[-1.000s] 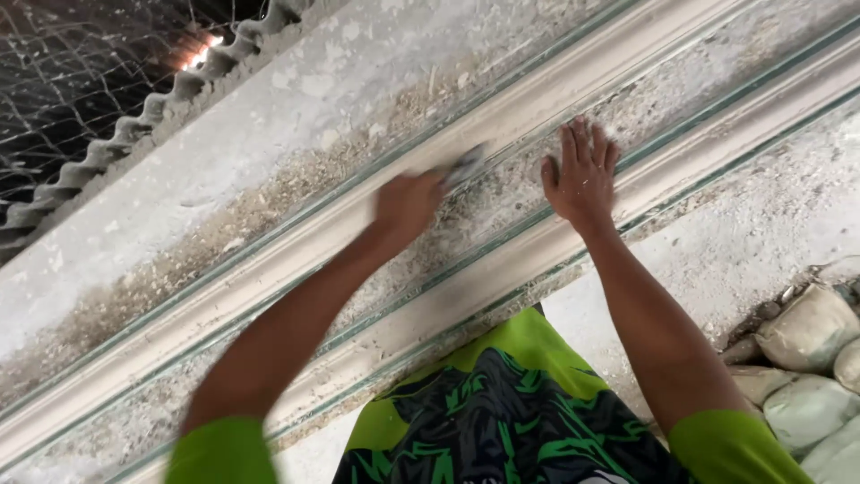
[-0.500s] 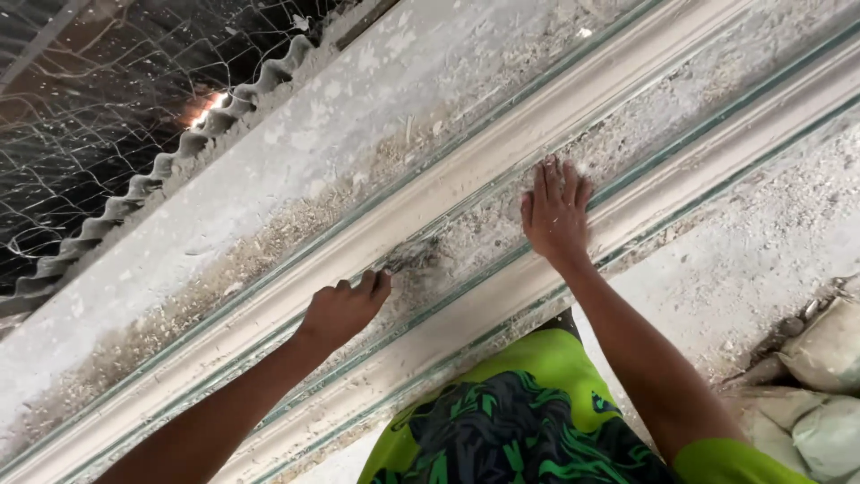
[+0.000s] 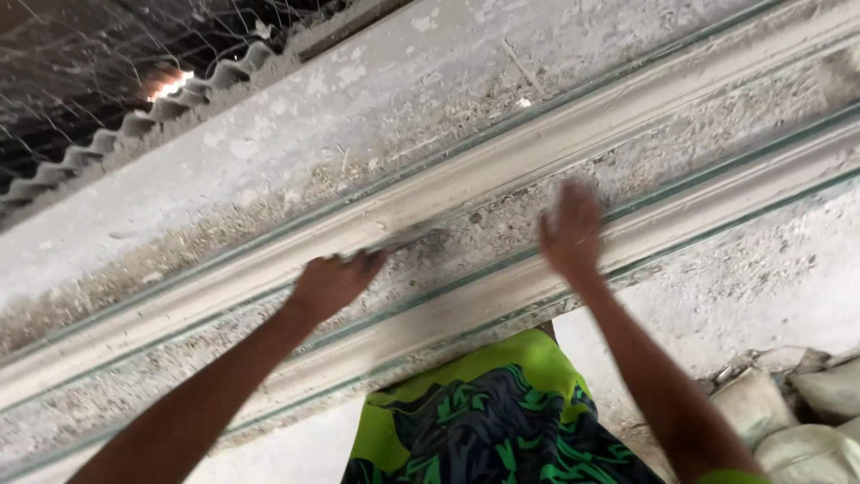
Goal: Scraping and cleaning excess plaster from decorative gypsum moldings using a putty knife.
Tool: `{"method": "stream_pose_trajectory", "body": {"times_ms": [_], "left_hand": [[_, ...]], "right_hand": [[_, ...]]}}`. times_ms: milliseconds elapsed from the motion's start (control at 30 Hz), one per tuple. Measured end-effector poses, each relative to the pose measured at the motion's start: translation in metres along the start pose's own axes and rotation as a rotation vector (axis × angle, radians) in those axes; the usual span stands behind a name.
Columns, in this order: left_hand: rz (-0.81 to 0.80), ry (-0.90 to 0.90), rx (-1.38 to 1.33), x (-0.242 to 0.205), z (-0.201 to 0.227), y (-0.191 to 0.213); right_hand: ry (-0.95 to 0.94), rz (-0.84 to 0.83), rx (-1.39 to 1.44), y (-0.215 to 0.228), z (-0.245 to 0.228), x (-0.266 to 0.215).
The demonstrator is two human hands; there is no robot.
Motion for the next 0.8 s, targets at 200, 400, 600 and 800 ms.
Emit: {"method": "stream_pose_trajectory", "body": {"times_ms": [200,400,600,800], "left_hand": [[0.112,-0.089,-0.145,0.069,0.047,0.008],[0.221,-0.032,-0.102,0.151,0.096,0.052],[0.07,-0.009,-0.015,0.033,0.033,0.018],[0.314,-0.073,-0.337,0.201,0.138,0.054]], "right_hand": [[-0.138,-0.083,-0.074,0.041,0.107,0.026],[0.0,0.085,-0.104,0.07,0.073,0.025],[0.011,0.071,-0.142,0.064,0.069,0.027],[0.008,0.047,-0.158,0.071,0.063,0.027]]}}
Point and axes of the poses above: each hand's wrist, its own x-axis towards the middle knuckle, its own y-axis out of the back of the hand, z = x × y, the point moved 9 cm from there along x, towards the middle knuckle, and after that the axes turned 14 degrees about y, right-handed, at the moved point
